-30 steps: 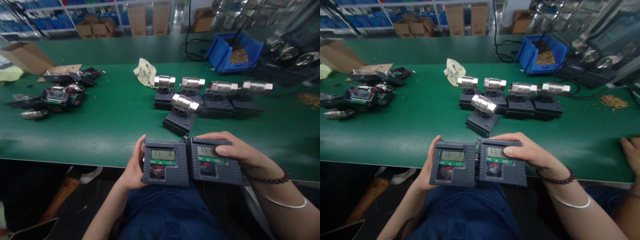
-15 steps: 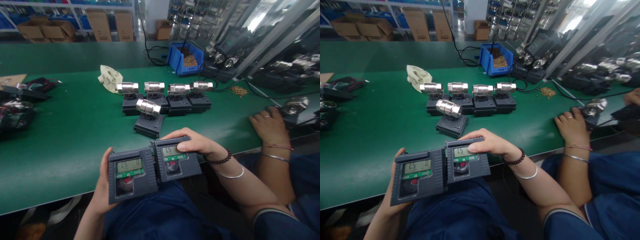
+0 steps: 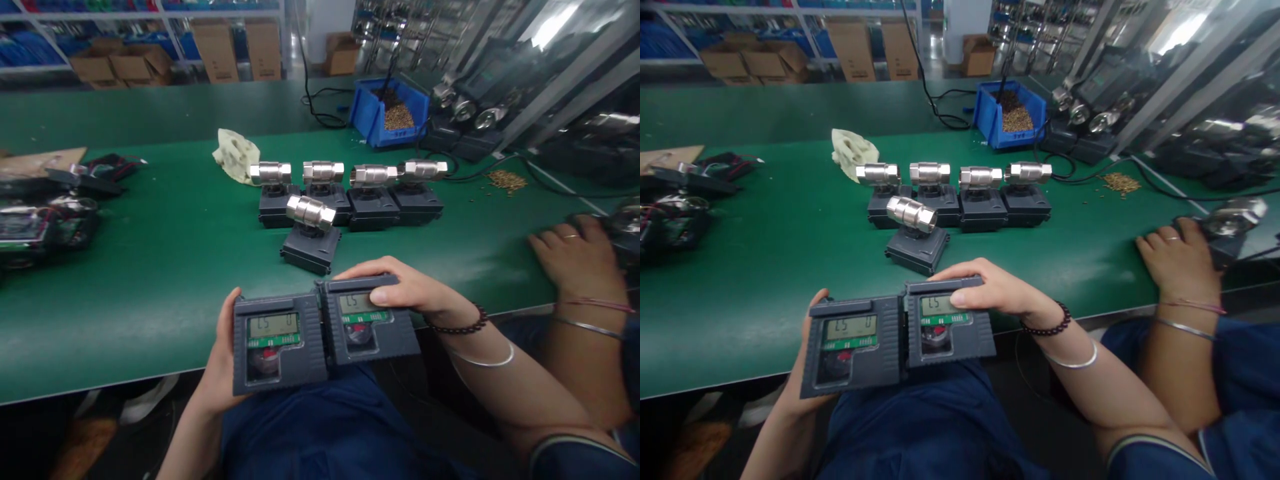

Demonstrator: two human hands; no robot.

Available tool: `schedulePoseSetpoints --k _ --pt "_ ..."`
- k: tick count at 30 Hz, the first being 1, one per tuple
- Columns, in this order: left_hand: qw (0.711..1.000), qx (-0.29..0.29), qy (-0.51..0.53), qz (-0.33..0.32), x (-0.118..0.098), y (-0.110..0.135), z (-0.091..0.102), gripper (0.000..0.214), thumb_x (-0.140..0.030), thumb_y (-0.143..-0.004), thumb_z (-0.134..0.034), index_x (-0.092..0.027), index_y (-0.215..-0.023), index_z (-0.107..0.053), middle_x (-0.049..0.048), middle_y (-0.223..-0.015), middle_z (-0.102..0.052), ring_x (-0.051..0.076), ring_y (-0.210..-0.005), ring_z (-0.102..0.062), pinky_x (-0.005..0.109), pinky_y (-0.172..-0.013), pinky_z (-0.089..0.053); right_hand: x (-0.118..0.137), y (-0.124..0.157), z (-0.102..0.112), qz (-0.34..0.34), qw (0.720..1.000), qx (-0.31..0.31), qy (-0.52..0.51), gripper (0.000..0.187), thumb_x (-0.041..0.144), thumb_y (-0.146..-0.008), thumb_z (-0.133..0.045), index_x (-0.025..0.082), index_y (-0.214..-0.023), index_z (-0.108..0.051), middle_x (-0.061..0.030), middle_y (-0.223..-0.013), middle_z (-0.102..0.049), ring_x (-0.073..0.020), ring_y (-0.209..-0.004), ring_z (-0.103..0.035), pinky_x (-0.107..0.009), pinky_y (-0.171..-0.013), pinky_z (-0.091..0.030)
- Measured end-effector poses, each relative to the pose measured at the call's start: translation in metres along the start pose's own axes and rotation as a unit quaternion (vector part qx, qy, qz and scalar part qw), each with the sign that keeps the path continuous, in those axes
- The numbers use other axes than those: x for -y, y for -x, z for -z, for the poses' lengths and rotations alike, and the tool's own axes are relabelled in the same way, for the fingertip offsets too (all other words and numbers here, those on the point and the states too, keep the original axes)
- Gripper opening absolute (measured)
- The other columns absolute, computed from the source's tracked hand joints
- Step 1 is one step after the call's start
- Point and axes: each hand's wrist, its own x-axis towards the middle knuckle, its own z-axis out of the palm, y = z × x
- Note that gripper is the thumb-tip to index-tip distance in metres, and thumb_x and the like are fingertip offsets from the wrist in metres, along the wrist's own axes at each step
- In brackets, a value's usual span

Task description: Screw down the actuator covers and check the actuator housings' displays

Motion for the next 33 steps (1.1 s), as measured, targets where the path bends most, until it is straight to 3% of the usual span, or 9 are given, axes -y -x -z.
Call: schedulePoseSetpoints --k 3,6,11,18,25,33 --pt "1.0 -0.014 0.011 -0.016 -0.006 0.0 -0.005 0.122 -0.042 -0.06 -0.09 -0.033 -0.154 -0.012 0.0116 -0.129 -0.061 0.032 -0.11 -0.065 0.05 -0.103 -0.048 0.002 0.001 -0.001 -0.002 1.0 0.0 0.008 0.058 0.054 -0.074 -0.073 0.013 -0.115 -0.072 -0.0086 -0.106 -0.075 -0.0248 -0.093 -0.071 -0.031 -0.08 -0.055" --pt "0.998 0.008 0.042 -0.036 -0.009 -0.003 -0.011 0.129 -0.048 -0.057 -0.09 -0.032 -0.154 -0.007 0.0133 -0.126 -0.062 0.033 -0.107 -0.066 0.051 -0.1 -0.051 0.004 0.001 -0.001 -0.012 1.0 -0.005 0.021 0.057 0.057 -0.073 -0.073 0.015 -0.113 -0.073 -0.0087 -0.108 -0.075 -0.0267 -0.095 -0.071 -0.032 -0.081 -0.057" --pt "0.997 0.014 0.046 -0.06 -0.013 -0.004 -0.014 0.119 -0.048 -0.063 -0.087 -0.034 -0.153 -0.011 0.0108 -0.122 -0.062 0.029 -0.103 -0.067 0.05 -0.098 -0.051 0.005 0.003 -0.004 -0.023 1.0 -0.009 -0.011 0.054 0.055 -0.072 -0.074 0.02 -0.112 -0.075 -0.0071 -0.106 -0.075 -0.0252 -0.091 -0.073 -0.03 -0.078 -0.058" --pt "0.998 0.003 0.036 -0.047 -0.024 -0.003 -0.016 0.125 -0.053 -0.059 -0.088 -0.027 -0.155 -0.012 0.0114 -0.118 -0.061 0.029 -0.104 -0.065 0.047 -0.102 -0.048 0.004 0.005 -0.005 -0.033 0.999 -0.024 0.006 0.055 0.056 -0.072 -0.072 0.019 -0.114 -0.074 -0.0078 -0.107 -0.075 -0.0274 -0.093 -0.072 -0.032 -0.08 -0.057" --pt "0.998 0.006 0.036 -0.051 -0.024 -0.003 -0.016 0.117 -0.052 -0.066 -0.085 -0.029 -0.154 -0.012 0.0098 -0.116 -0.062 0.027 -0.101 -0.065 0.047 -0.101 -0.048 0.007 0.005 -0.008 -0.035 0.999 -0.032 -0.002 0.052 0.052 -0.072 -0.072 0.02 -0.113 -0.074 -0.007 -0.108 -0.075 -0.0266 -0.094 -0.072 -0.031 -0.08 -0.057" --pt "0.999 0.008 0.035 -0.037 -0.027 -0.007 -0.016 0.132 -0.062 -0.056 -0.086 -0.026 -0.156 -0.007 0.012 -0.119 -0.063 0.032 -0.108 -0.065 0.045 -0.101 -0.048 0.009 -0.002 -0.007 -0.025 0.998 -0.046 -0.016 0.049 0.051 -0.07 -0.073 0.017 -0.105 -0.077 -0.0095 -0.1 -0.076 -0.0264 -0.086 -0.072 -0.032 -0.073 -0.058"
